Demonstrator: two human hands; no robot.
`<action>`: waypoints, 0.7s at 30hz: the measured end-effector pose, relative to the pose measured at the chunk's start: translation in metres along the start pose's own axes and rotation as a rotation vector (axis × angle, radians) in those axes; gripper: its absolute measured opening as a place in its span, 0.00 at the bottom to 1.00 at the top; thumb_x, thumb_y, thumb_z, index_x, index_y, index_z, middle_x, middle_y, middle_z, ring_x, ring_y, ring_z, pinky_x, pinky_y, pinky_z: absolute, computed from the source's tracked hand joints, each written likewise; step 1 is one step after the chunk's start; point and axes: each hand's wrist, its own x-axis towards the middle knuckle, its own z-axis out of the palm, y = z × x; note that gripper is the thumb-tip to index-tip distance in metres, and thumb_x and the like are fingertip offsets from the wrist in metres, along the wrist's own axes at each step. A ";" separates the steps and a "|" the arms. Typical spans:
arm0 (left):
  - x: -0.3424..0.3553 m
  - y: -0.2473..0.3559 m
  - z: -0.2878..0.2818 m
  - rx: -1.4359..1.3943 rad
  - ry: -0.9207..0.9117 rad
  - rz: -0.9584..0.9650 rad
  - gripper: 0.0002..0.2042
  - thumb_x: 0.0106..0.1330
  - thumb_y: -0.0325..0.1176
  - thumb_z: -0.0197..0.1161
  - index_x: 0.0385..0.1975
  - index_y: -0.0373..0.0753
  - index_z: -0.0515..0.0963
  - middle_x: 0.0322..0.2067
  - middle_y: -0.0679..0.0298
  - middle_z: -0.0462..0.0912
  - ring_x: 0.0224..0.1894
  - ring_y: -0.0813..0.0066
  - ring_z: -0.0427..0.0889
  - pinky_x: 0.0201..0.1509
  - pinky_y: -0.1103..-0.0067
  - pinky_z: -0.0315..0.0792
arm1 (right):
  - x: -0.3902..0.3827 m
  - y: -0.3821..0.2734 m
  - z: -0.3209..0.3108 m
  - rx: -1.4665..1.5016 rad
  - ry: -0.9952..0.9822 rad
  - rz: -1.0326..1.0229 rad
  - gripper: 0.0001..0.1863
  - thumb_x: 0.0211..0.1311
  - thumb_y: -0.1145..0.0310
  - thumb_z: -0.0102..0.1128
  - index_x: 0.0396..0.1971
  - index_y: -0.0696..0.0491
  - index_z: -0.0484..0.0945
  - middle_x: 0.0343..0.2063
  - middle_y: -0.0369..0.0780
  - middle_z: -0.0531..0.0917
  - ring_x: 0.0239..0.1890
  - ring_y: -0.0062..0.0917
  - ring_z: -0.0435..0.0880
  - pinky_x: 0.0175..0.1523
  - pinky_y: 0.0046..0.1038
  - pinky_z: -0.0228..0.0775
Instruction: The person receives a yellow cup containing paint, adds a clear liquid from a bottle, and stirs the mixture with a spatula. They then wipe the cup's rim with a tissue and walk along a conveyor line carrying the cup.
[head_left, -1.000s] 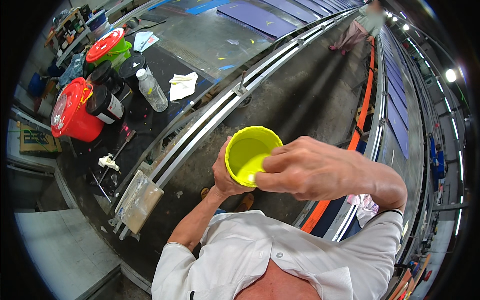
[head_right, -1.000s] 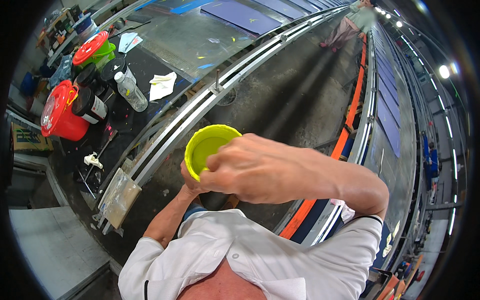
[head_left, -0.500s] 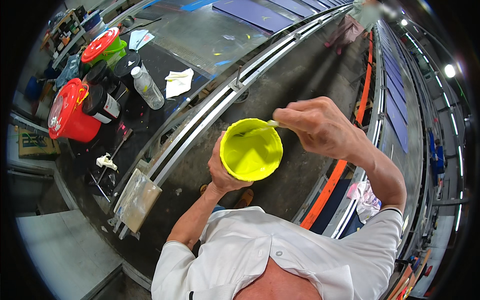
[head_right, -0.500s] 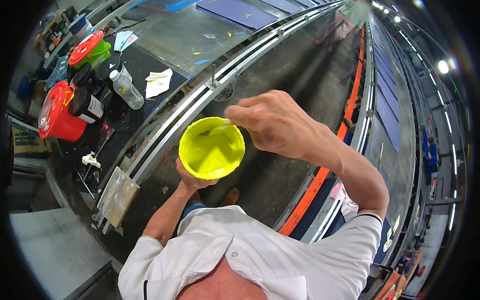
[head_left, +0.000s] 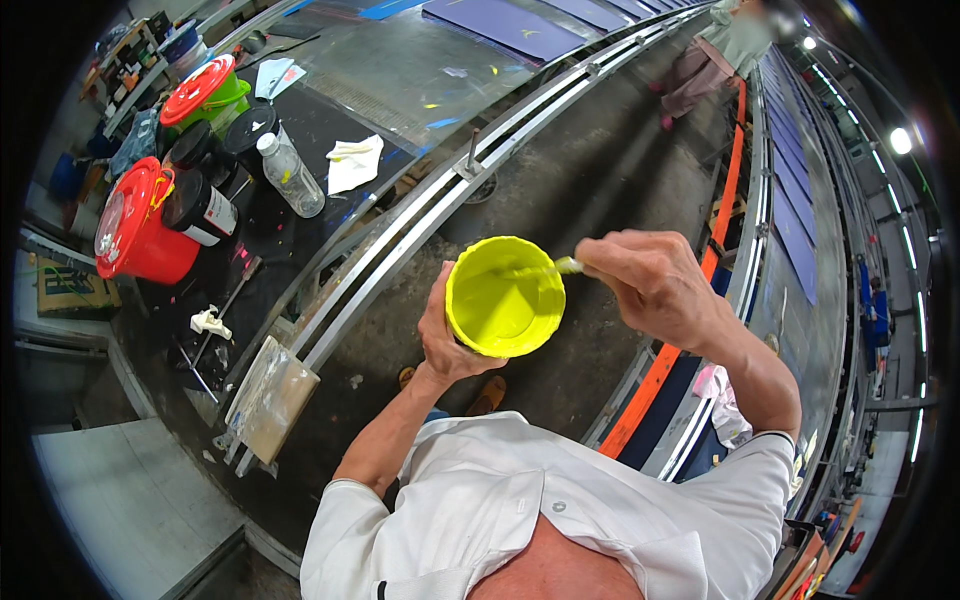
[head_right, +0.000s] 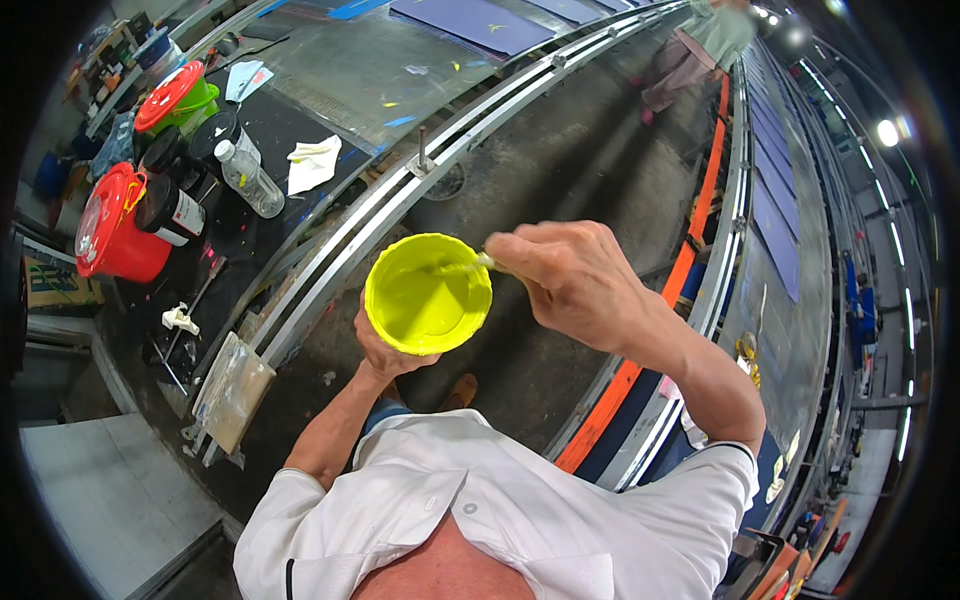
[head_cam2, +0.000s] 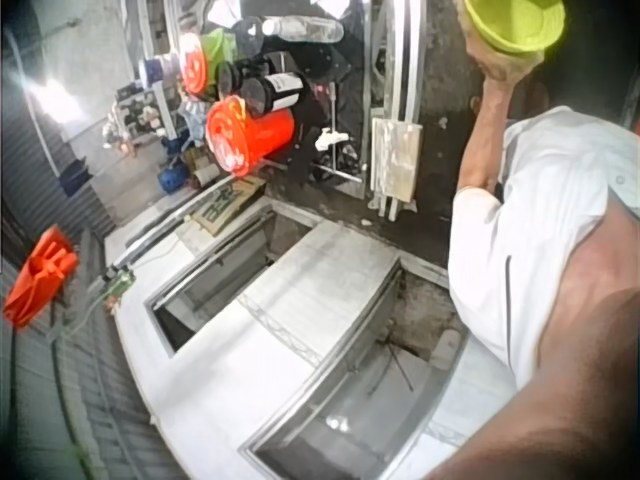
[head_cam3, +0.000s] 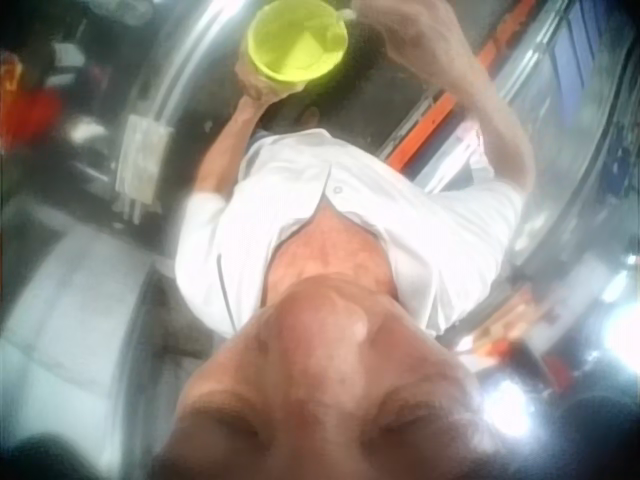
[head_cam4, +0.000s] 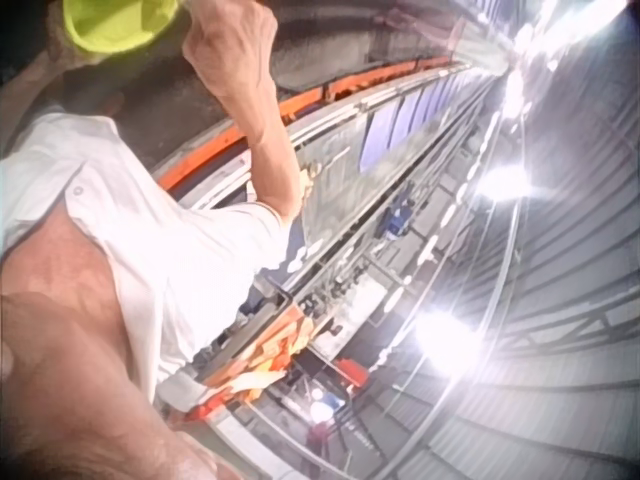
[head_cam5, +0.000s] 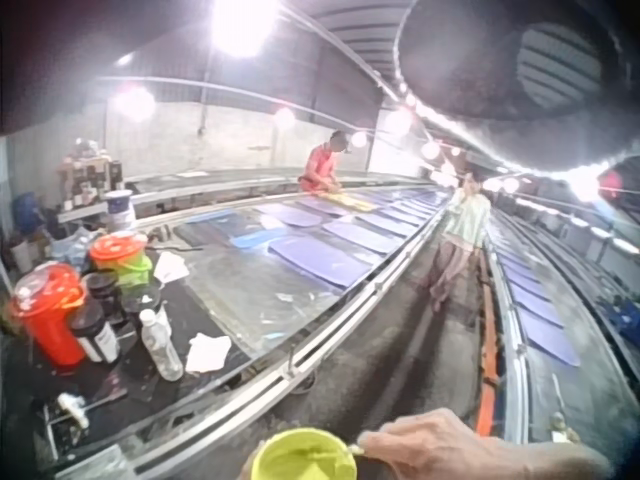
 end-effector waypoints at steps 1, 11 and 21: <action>0.001 0.000 0.000 0.001 0.019 0.012 0.55 0.38 0.48 0.82 0.65 0.29 0.56 0.56 0.48 0.73 0.57 0.58 0.76 0.64 0.67 0.68 | -0.004 -0.001 -0.004 0.087 -0.072 0.045 0.10 0.43 0.85 0.55 0.27 0.57 0.74 0.16 0.42 0.73 0.19 0.38 0.74 0.26 0.31 0.66; 0.003 0.001 0.016 0.019 0.047 -0.003 0.51 0.38 0.46 0.81 0.62 0.29 0.60 0.53 0.48 0.76 0.57 0.54 0.76 0.67 0.64 0.64 | -0.010 0.005 0.013 0.228 0.107 0.202 0.06 0.57 0.81 0.57 0.34 0.59 0.79 0.22 0.42 0.79 0.20 0.28 0.79 0.26 0.27 0.69; 0.001 0.004 0.017 0.077 0.063 0.015 0.51 0.39 0.46 0.80 0.62 0.28 0.59 0.52 0.48 0.76 0.56 0.54 0.77 0.67 0.64 0.64 | -0.026 -0.002 0.001 0.706 -0.225 0.646 0.06 0.64 0.75 0.53 0.35 0.59 0.79 0.18 0.36 0.80 0.19 0.13 0.77 0.28 0.17 0.71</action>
